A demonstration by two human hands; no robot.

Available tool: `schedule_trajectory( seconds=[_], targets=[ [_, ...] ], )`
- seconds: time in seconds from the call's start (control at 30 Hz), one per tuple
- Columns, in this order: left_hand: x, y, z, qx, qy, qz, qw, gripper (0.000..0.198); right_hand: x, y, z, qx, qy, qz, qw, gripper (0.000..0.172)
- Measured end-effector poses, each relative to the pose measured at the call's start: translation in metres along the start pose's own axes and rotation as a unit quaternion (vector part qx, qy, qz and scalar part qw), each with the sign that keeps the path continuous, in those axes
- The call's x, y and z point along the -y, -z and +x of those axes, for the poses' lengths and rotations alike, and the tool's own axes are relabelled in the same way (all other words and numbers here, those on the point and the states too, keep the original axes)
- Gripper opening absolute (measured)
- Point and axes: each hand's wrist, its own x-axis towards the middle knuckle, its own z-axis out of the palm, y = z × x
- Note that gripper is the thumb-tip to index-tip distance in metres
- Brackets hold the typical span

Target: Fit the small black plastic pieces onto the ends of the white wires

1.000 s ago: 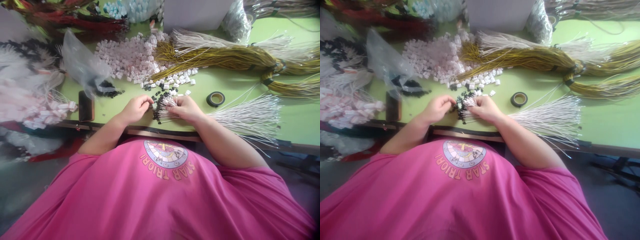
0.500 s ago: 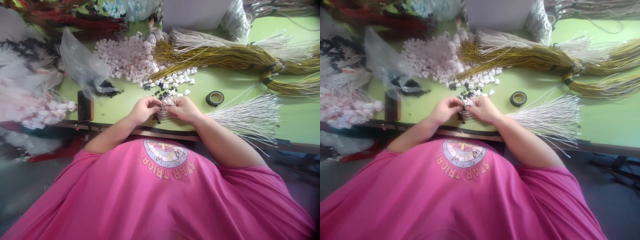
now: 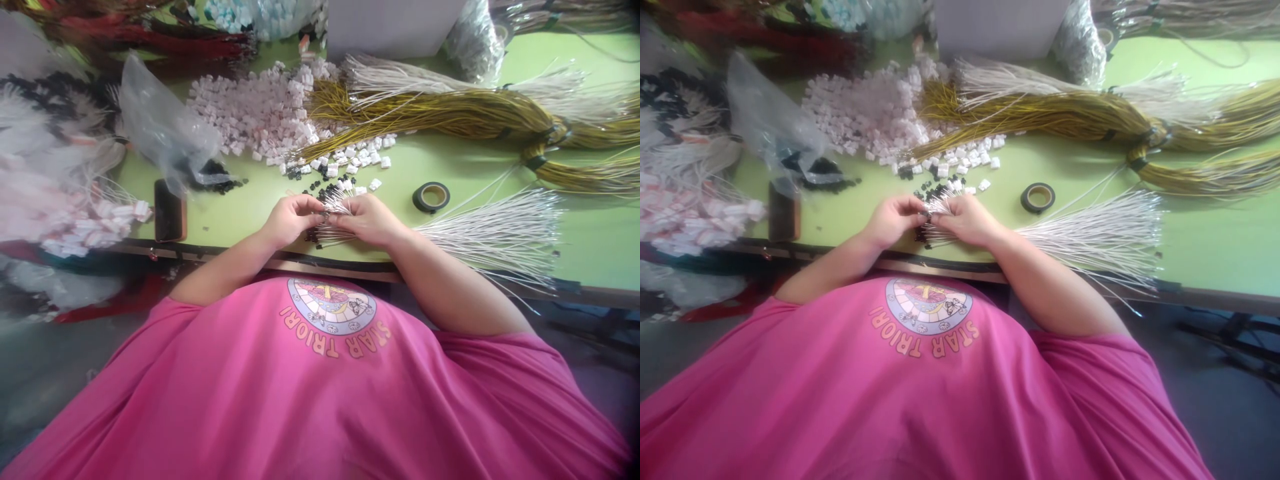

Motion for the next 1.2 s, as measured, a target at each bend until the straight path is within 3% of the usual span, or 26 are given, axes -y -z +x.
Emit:
schedule_trajectory(
  seconds=[0.73, 0.97, 1.2],
  targets=[
    [0.005, 0.005, 0.000, 0.019, -0.010, 0.015, 1.000, 0.021, -0.001, 0.002, -0.001, 0.041, 0.006, 0.024, 0.999, 0.025],
    [0.008, 0.005, 0.003, 0.069, -0.042, -0.007, 0.997, 0.021, -0.003, 0.004, -0.001, 0.059, -0.013, 0.023, 0.998, 0.028],
    [0.012, 0.004, 0.001, 0.050, -0.055, 0.008, 0.997, 0.018, -0.002, 0.004, -0.001, 0.048, -0.013, 0.013, 0.999, 0.027]
  ],
)
